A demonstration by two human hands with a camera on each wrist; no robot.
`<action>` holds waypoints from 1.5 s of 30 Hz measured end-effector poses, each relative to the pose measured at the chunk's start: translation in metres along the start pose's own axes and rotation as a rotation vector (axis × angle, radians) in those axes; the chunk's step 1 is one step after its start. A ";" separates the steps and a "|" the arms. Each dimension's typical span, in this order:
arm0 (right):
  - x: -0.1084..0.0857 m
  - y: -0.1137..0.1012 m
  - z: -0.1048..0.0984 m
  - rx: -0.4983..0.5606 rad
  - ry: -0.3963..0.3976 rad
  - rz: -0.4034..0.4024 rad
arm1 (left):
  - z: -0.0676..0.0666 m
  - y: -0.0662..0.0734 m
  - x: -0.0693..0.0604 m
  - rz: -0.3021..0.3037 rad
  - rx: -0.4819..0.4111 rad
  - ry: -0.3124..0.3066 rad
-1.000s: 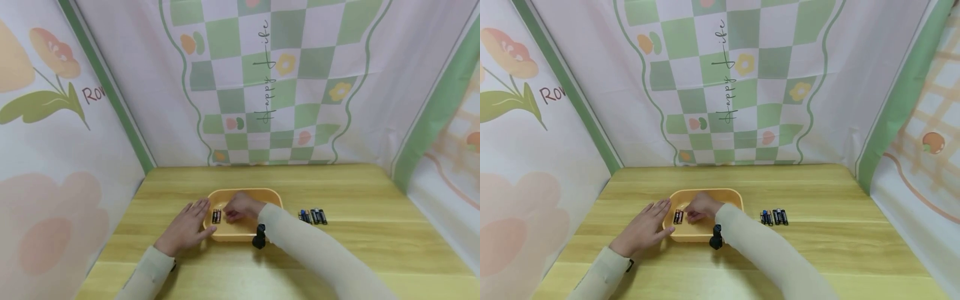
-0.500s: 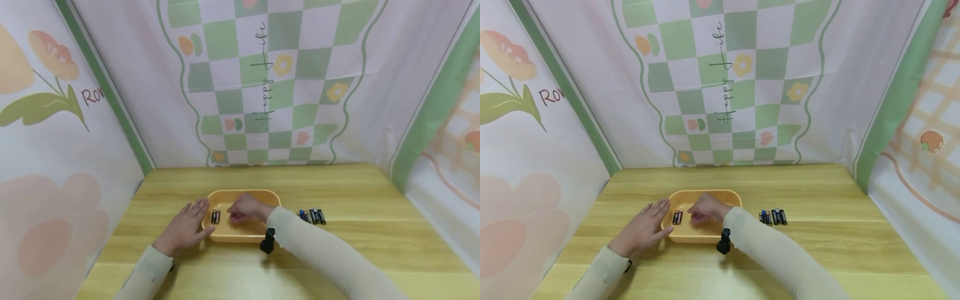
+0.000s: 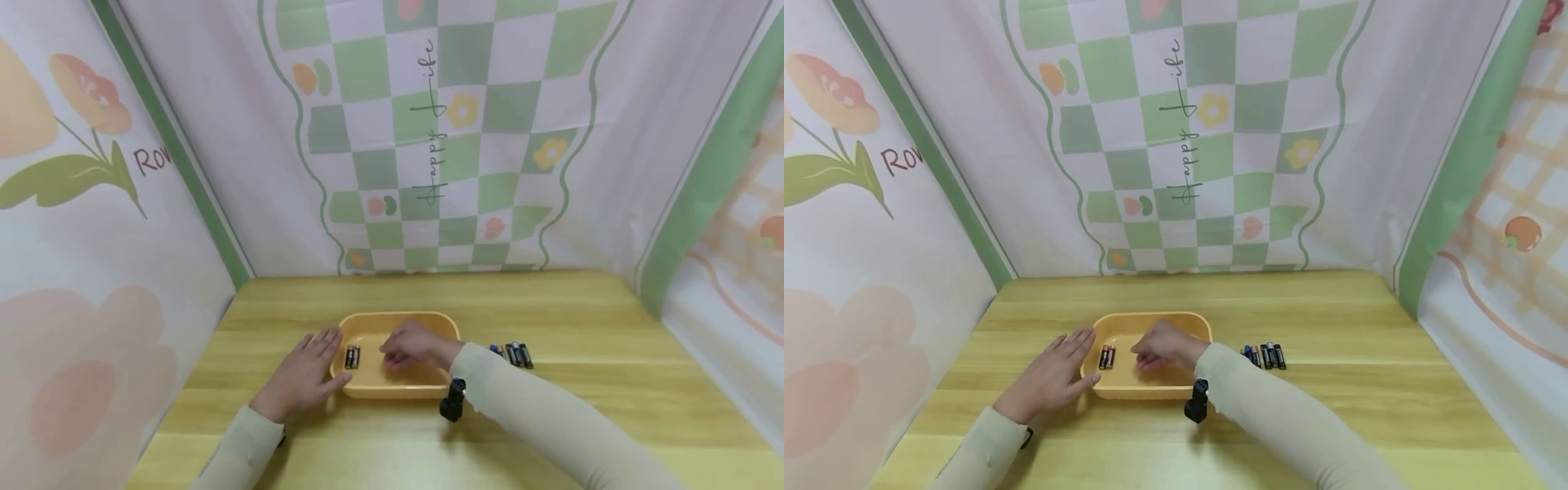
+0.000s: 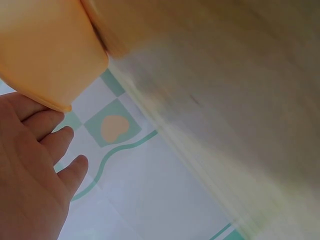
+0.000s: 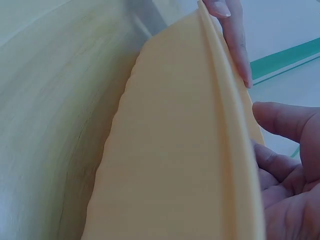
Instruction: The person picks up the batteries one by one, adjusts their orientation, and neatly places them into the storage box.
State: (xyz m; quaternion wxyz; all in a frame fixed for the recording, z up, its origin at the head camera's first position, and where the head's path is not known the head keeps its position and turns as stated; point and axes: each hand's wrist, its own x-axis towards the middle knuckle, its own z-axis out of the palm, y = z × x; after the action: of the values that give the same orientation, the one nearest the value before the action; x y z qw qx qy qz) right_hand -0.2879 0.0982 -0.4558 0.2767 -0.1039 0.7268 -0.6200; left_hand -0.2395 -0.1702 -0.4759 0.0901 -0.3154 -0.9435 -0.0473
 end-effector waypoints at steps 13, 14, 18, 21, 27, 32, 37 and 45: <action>-0.015 -0.008 -0.022 -0.033 0.007 -0.002 | -0.004 -0.001 0.009 -0.005 -0.001 -0.003; -0.018 -0.009 -0.023 -0.037 0.009 -0.005 | -0.004 0.000 0.009 -0.005 -0.001 -0.002; -0.028 -0.010 -0.032 -0.033 0.028 -0.014 | -0.004 0.000 0.006 0.003 -0.008 0.003; -0.034 -0.009 -0.041 -0.013 0.032 -0.019 | -0.004 -0.001 0.004 0.008 -0.006 0.013; -0.055 -0.009 -0.070 0.013 0.046 -0.018 | 0.000 -0.002 0.000 0.010 -0.001 0.026; -0.070 -0.010 -0.090 0.008 0.062 -0.009 | -0.001 0.001 0.000 0.006 -0.010 0.009; -0.079 -0.009 -0.099 -0.001 0.059 -0.003 | -0.002 0.003 0.000 0.005 -0.020 0.017; -0.090 -0.002 -0.118 0.015 0.111 0.012 | -0.002 0.002 -0.001 0.012 -0.018 0.023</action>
State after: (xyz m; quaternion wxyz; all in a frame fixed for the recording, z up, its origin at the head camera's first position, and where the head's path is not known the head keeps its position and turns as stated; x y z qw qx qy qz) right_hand -0.2771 0.2415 -0.4200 0.2405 -0.0631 0.7368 -0.6288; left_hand -0.2367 -0.1693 -0.4740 0.0985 -0.3210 -0.9401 -0.0590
